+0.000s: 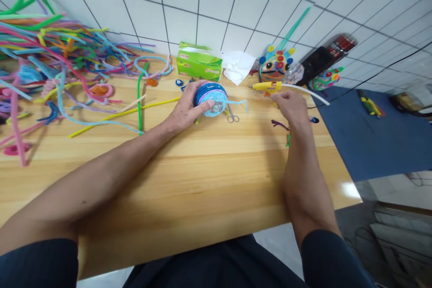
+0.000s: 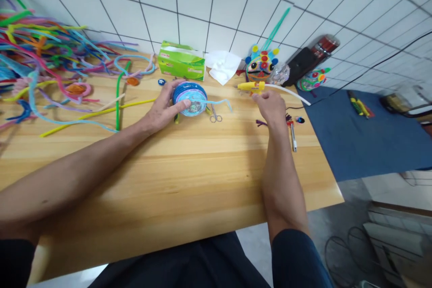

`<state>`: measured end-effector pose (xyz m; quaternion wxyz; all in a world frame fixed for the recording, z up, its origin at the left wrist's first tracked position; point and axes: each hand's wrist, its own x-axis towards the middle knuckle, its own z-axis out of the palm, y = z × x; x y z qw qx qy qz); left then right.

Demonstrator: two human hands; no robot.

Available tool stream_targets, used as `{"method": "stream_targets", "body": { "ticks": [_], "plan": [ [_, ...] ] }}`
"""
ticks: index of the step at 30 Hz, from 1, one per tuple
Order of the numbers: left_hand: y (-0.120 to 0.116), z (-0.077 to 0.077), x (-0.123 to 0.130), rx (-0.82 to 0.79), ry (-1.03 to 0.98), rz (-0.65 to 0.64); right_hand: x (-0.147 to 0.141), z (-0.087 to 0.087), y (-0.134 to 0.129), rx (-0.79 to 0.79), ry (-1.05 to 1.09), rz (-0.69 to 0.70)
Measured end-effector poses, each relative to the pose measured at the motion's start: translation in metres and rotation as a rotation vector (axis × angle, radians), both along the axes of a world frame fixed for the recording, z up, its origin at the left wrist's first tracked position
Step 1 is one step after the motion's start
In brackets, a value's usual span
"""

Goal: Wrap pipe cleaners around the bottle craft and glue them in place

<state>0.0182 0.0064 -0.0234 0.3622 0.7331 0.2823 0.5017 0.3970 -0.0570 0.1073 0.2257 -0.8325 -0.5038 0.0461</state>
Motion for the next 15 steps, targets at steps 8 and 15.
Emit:
{"method": "stream_targets", "body": {
  "ticks": [8,15],
  "plan": [
    [-0.007,0.01,0.003,0.041,0.036,0.007,0.032,-0.054,0.045,0.127,0.2,0.06],
    [-0.014,0.021,0.005,0.045,0.068,0.026,0.027,-0.05,0.048,0.108,0.218,0.196]
  ]
}}
